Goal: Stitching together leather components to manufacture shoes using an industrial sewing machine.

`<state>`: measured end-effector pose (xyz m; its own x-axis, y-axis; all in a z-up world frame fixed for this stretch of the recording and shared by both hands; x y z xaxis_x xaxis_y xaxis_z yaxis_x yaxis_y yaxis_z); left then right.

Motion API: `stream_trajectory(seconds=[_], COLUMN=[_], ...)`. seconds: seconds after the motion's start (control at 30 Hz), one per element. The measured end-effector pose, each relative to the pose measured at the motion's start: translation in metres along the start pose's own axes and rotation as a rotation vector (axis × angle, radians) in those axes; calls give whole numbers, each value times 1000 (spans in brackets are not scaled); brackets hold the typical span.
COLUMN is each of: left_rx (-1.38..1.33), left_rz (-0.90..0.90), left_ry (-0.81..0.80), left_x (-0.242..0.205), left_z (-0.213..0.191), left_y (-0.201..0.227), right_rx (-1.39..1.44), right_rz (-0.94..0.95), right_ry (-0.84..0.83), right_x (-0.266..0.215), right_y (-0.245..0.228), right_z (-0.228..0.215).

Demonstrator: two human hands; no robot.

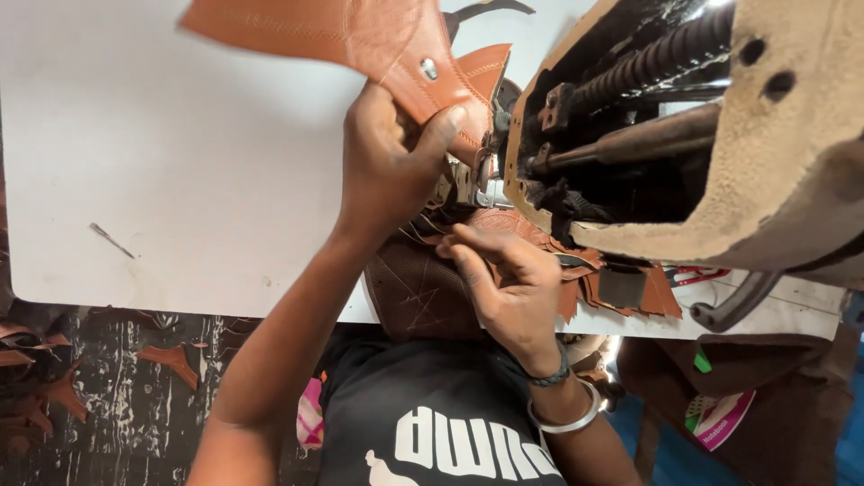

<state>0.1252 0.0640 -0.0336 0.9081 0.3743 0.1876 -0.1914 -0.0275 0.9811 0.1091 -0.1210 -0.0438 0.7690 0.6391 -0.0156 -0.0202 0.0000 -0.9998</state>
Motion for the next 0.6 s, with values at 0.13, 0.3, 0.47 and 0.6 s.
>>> stream_trajectory(seconds=[0.13, 0.3, 0.47, 0.6], left_rx=[-230, -953, -950, -69], left_rz=[-236, -503, -594, -151], left_ry=[169, 270, -83, -384], left_x=[-40, -125, -135, -108], left_z=[7, 71, 91, 62], left_y=[-6, -51, -4, 58], right_rx=[-263, 91, 167, 45], right_rz=[14, 425, 271, 296], right_ry=[-189, -488, -651, -635], right_x=[1, -82, -78, -73], right_y=[10, 195, 110, 83], right_z=[20, 47, 57, 25])
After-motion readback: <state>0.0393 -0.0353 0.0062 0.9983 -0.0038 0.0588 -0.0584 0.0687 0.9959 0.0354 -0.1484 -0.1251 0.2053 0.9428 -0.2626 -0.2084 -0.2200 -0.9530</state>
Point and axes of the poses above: each hand's wrist, its own x-axis towards the middle knuckle, its own z-axis out of the palm, y = z × x, the point moved 9 cm from there along x, towards the middle knuckle, and after that the axes turned 7 degrees about -y, right-handed, at the moved point
